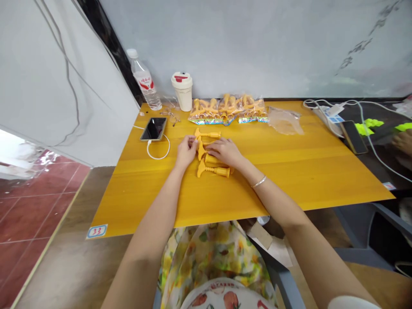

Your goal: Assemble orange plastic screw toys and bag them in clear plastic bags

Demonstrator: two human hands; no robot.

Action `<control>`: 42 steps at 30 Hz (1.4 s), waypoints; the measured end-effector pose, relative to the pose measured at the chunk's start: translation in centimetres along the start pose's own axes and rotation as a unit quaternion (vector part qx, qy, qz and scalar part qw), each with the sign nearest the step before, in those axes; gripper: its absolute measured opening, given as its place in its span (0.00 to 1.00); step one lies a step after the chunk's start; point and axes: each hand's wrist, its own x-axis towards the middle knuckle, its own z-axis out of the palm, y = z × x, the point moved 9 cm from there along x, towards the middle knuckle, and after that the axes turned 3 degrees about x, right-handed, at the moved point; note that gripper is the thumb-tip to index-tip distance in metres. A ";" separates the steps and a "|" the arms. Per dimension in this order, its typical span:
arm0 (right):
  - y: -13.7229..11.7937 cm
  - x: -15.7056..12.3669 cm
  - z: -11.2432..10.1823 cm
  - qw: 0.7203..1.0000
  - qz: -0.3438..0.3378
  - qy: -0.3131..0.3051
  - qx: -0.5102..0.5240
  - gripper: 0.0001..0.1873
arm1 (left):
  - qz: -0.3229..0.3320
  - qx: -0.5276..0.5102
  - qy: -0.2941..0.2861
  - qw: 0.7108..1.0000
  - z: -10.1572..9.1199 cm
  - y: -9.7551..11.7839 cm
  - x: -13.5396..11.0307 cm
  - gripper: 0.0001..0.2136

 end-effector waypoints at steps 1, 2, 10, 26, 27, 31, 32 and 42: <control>-0.1 -0.1 -0.5 1.000 -0.001 0.009 0.004 0.16 | -0.001 0.000 0.000 1.000 0.0 0.0 0.0 0.05; -0.1 -0.3 -1.0 1.000 0.002 0.016 0.008 0.15 | -0.001 0.000 0.001 1.000 -0.1 0.1 0.0 0.05; -1.4 -2.1 -0.2 0.994 0.018 -0.108 -0.028 0.21 | 0.009 0.008 0.001 1.000 0.0 0.0 0.0 0.05; 2.2 -2.6 -5.4 0.951 0.025 0.072 0.300 0.20 | -0.002 0.012 -0.004 1.000 -0.1 0.1 0.0 0.06; 2.3 -2.8 -5.4 0.948 0.017 0.067 0.312 0.19 | -0.003 0.013 -0.005 1.000 -0.1 0.2 0.0 0.06; 2.6 -3.6 -5.3 0.939 -0.006 0.024 0.343 0.15 | -0.011 0.012 -0.014 1.000 0.0 0.4 -0.1 0.07; 2.8 -3.8 -5.3 0.936 -0.001 0.011 0.351 0.15 | -0.010 0.009 -0.019 1.000 0.1 0.5 -0.1 0.08; 6.2 -3.9 -5.8 0.845 0.105 0.096 0.515 0.21 | 0.073 0.046 -0.108 0.990 1.2 1.9 -0.8 0.25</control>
